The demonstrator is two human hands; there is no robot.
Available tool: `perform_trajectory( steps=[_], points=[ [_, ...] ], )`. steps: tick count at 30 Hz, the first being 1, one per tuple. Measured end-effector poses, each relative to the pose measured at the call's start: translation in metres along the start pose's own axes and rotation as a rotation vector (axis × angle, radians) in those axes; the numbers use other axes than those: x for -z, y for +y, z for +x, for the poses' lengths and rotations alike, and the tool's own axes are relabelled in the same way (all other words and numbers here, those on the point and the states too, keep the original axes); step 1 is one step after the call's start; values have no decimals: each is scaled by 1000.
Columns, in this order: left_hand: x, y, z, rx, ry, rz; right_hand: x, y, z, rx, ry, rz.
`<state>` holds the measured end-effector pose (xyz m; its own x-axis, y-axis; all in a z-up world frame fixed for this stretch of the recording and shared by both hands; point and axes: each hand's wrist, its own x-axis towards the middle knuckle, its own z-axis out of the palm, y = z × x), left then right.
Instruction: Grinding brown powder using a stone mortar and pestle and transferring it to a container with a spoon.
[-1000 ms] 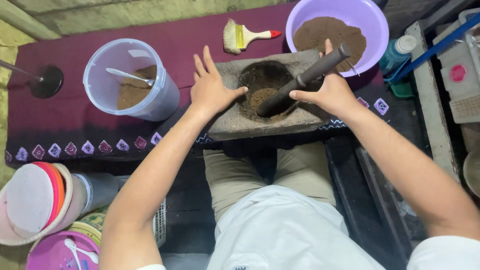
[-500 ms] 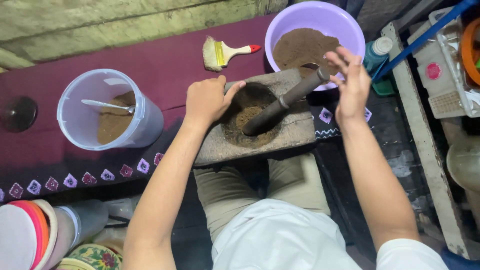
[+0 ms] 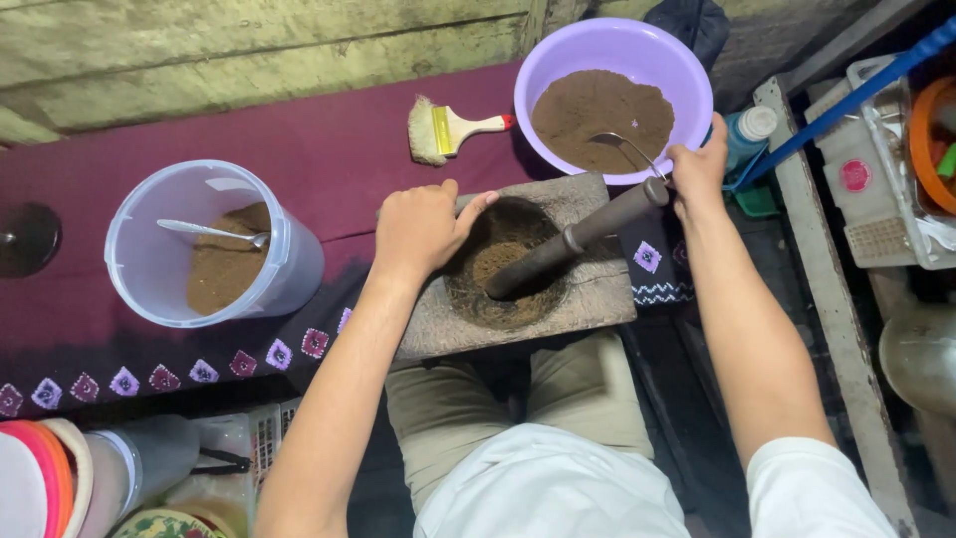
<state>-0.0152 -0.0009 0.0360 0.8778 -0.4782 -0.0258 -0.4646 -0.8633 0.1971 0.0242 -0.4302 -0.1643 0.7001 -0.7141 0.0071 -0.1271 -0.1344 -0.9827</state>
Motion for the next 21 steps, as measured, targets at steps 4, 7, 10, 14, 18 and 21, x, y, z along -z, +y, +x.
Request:
perform_trajectory(
  steps=[4, 7, 10, 14, 18, 21],
  points=[
    [1, 0, 0, -2, 1, -5, -15, 12, 18, 67, -9, 40],
    [2, 1, 1, 10, -4, -5, -25, -11, -4, 135, -34, -36],
    [2, 1, 1, 8, -6, -12, -34, -24, -25, 82, -79, -37],
    [4, 2, 0, 9, -22, -24, -18, 25, 1, 23, -105, 22],
    [11, 3, -2, -18, -12, -46, 5, -111, -116, 218, -312, 457],
    [-27, -7, 12, -30, 114, 39, -4, -213, -188, -169, -516, 742]
  ],
)
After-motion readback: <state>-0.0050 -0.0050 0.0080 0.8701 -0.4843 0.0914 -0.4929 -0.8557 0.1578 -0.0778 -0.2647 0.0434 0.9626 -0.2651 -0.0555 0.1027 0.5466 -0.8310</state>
